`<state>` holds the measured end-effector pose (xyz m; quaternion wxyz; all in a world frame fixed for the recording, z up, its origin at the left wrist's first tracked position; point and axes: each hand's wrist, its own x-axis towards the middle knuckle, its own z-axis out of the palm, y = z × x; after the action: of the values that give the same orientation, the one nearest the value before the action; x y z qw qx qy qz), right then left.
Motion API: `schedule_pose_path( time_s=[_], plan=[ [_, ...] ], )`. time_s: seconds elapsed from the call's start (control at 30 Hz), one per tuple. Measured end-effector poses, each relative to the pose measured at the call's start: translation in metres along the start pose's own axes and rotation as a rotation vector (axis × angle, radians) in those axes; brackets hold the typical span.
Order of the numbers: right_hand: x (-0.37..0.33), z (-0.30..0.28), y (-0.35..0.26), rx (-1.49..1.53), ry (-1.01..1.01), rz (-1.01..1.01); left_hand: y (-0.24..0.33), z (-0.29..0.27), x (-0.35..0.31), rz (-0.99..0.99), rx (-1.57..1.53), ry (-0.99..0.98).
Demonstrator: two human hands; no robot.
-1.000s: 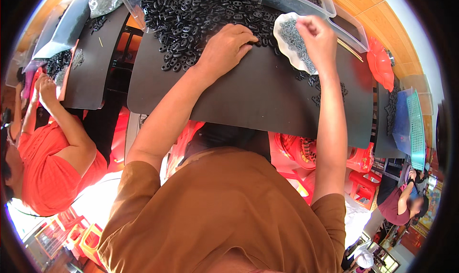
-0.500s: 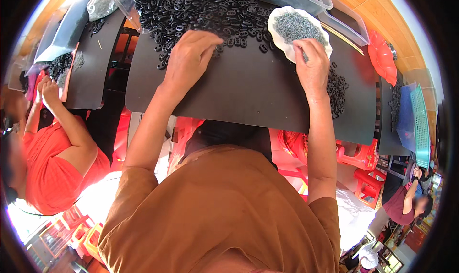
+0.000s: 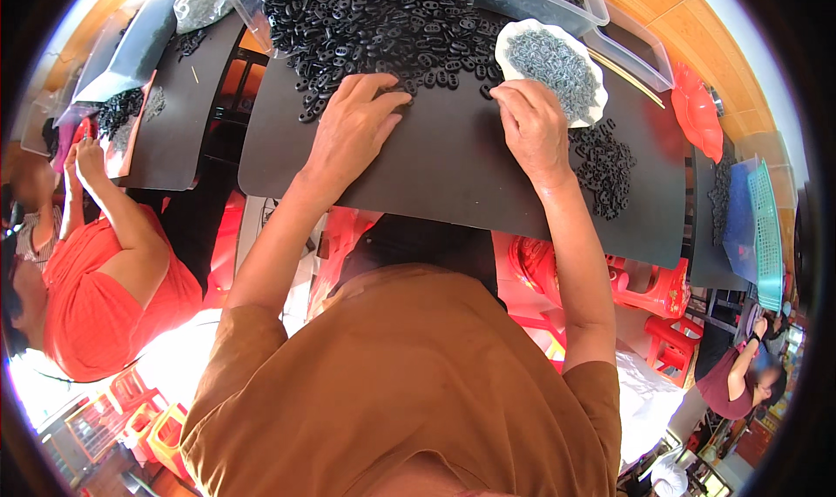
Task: The person assembles small black plastic hair clips by inserting metal pins into them. They pick up a clip and a pin, insert the pin, and place the finished clip on the table. This process is repeated continuously throughout the video.
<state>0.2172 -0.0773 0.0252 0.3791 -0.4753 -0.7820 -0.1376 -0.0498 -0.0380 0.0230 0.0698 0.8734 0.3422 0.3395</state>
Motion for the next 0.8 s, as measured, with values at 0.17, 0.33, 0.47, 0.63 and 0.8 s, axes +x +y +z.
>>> schedule_pose_path(
  time_s=[0.17,0.33,0.47,0.63,0.8],
  plan=[
    [-0.004,-0.001,-0.018,0.031,-0.051,-0.006,-0.006,0.010,0.011,0.086,0.029,-0.059],
    [-0.020,-0.012,-0.038,0.099,-0.031,0.016,-0.012,0.021,0.016,0.154,0.010,-0.081],
    [-0.039,-0.047,-0.009,-0.119,0.225,0.304,-0.015,0.021,0.019,0.202,-0.022,-0.055],
    [-0.091,-0.092,0.020,-0.390,0.100,0.597,-0.012,0.025,0.025,0.237,-0.045,-0.056],
    [-0.097,-0.089,0.019,-0.390,-0.097,0.436,-0.008,0.032,0.027,0.277,-0.114,-0.095]
  ],
)
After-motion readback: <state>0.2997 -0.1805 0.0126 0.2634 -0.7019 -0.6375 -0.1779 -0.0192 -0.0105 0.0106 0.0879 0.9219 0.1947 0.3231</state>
